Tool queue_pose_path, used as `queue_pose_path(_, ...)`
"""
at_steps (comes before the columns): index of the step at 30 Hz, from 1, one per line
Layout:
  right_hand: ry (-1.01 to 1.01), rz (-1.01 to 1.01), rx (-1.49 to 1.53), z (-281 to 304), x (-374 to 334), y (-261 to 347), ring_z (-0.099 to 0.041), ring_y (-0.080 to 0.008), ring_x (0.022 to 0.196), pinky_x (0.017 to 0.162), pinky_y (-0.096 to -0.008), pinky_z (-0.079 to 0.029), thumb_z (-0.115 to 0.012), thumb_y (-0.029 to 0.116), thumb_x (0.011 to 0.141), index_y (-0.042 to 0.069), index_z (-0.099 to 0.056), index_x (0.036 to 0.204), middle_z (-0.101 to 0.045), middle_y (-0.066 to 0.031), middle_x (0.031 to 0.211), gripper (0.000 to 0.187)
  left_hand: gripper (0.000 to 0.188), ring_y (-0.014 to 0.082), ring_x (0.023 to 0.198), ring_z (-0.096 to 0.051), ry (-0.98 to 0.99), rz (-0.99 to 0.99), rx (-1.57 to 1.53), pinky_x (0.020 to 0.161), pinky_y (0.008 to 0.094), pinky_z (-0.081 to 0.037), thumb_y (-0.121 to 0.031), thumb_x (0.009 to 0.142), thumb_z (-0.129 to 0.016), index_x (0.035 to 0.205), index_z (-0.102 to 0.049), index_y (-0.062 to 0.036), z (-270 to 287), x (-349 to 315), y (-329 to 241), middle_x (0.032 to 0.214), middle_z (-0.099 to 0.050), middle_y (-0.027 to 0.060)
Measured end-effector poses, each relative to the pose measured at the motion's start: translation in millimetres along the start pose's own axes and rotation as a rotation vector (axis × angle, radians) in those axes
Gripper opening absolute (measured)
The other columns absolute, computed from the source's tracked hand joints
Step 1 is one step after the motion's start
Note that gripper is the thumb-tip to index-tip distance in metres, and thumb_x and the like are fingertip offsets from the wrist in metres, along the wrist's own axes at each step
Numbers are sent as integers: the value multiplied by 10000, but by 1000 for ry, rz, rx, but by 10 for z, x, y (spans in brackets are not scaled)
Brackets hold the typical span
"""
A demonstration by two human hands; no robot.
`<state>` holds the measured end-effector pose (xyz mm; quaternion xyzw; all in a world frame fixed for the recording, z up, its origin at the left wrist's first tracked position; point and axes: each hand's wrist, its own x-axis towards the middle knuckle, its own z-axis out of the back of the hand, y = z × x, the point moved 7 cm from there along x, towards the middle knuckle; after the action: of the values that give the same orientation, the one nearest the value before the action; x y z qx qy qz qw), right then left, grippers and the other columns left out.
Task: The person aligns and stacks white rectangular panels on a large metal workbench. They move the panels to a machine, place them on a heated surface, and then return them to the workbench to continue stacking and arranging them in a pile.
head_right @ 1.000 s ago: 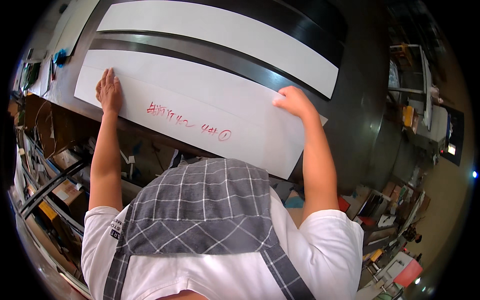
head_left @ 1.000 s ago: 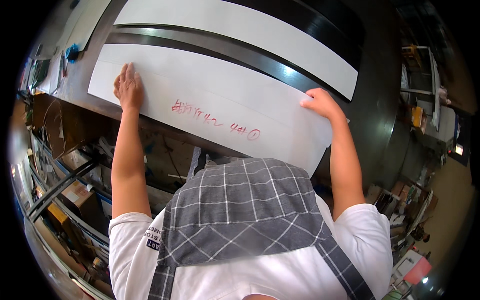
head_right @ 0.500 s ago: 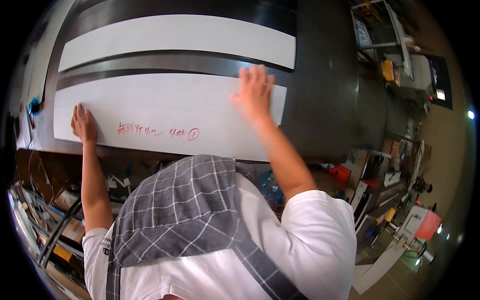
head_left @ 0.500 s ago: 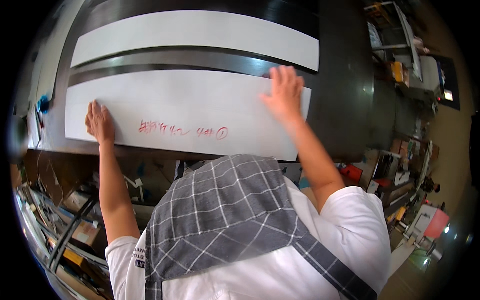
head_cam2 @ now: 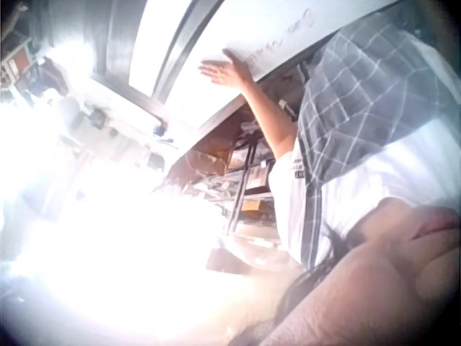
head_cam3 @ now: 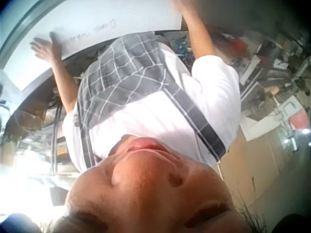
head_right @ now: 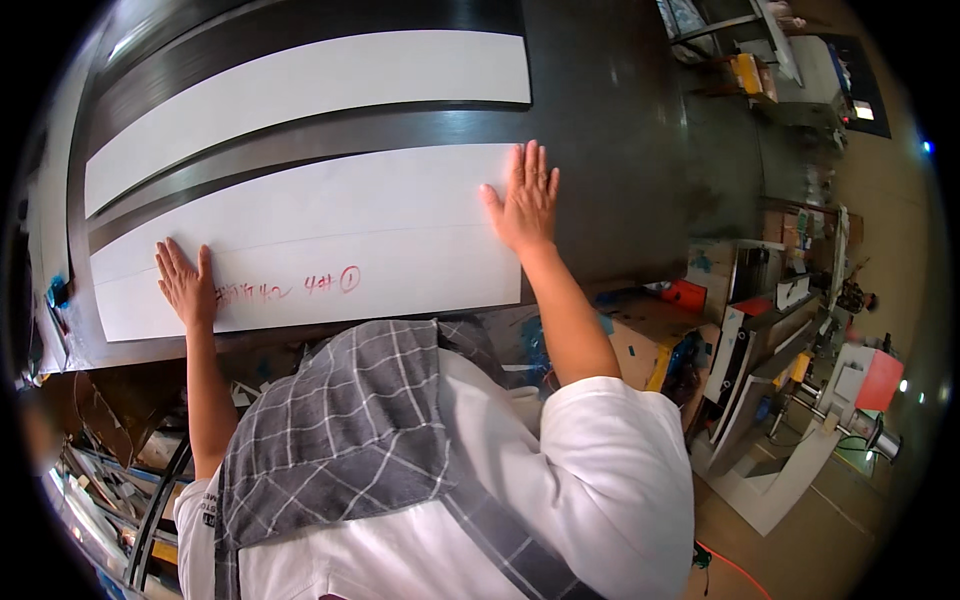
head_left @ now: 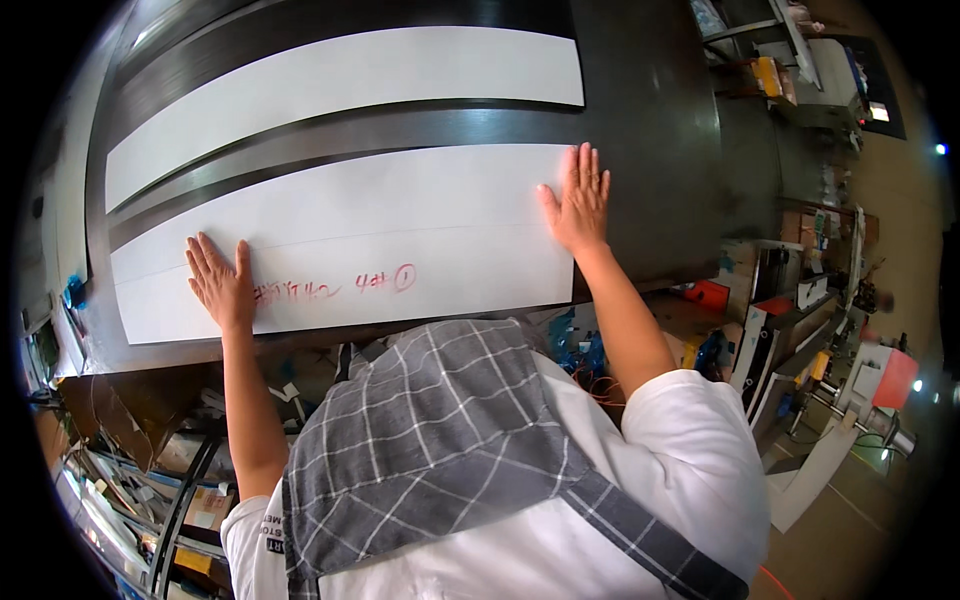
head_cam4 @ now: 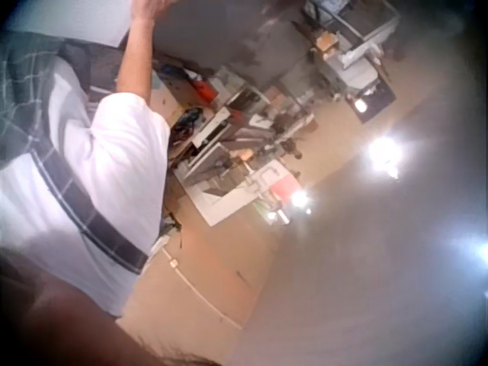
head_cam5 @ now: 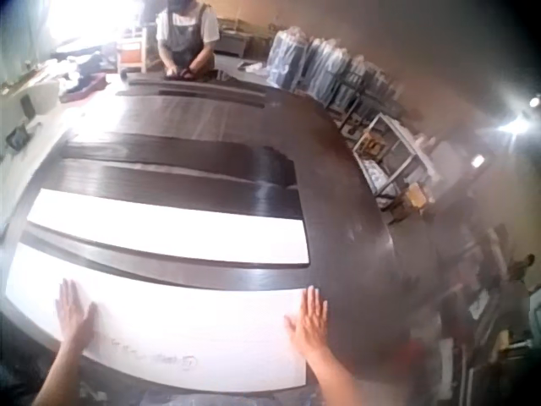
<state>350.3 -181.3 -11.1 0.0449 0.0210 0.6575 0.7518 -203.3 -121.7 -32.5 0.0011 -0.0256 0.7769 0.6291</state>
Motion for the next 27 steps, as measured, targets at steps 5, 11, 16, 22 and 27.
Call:
queue_pose_path(5, 26, -7, -44, -15, -18, -13, -143, -336, 1440, 1147, -533, -86, -429, 510, 927, 7, -214, 1475, -165, -204, 1547, 774, 829, 251, 1457, -116, 13, 135, 24, 1157, 461, -115, -638, 915, -357, 1499, -195, -73, 68, 316, 568, 1571, -155, 113)
queue_pose_path(11, 57, -23, -107, -32, 192, -46, -134, -318, 1445, 1146, -540, -82, -411, 505, 936, 35, -196, 1489, -163, -169, 1558, 757, 830, 254, 1459, -100, 10, 188, 1, 1159, 459, -103, -636, 924, -337, 1501, -176, -61, 8, 303, 824, 1573, -142, 120)
queue_pose_path(16, -70, -121, 126, 304, 521, -26, -282, -349, 1382, 1108, -539, -221, -496, 428, 927, 15, -349, 1415, -330, -208, 1475, 656, 813, 260, 1459, -99, 64, 260, -29, 1157, 478, -90, -618, 933, -345, 1502, -173, -64, 29, 314, 809, 1573, -140, 123)
queue_pose_path(22, -128, -433, 406, 45, 1690, -674, -367, -387, 1315, 1080, -432, -325, -542, 419, 874, -49, -468, 1305, -429, -252, 1387, 640, 777, 233, 1457, -121, -67, -235, -104, 1159, 481, -77, -491, 903, -523, 1496, -216, -93, 267, 878, -797, 1564, -188, 100)
queue_pose_path(27, -90, -533, 444, -217, 2012, -808, -453, -364, 1268, 1035, -424, -379, -598, 335, 827, -54, -454, 1319, -485, -255, 1339, 643, 791, 251, 1453, -136, 46, -423, -127, 1166, 457, -85, -488, 898, -527, 1488, -221, -59, 339, 885, -1750, 1556, -204, 120)
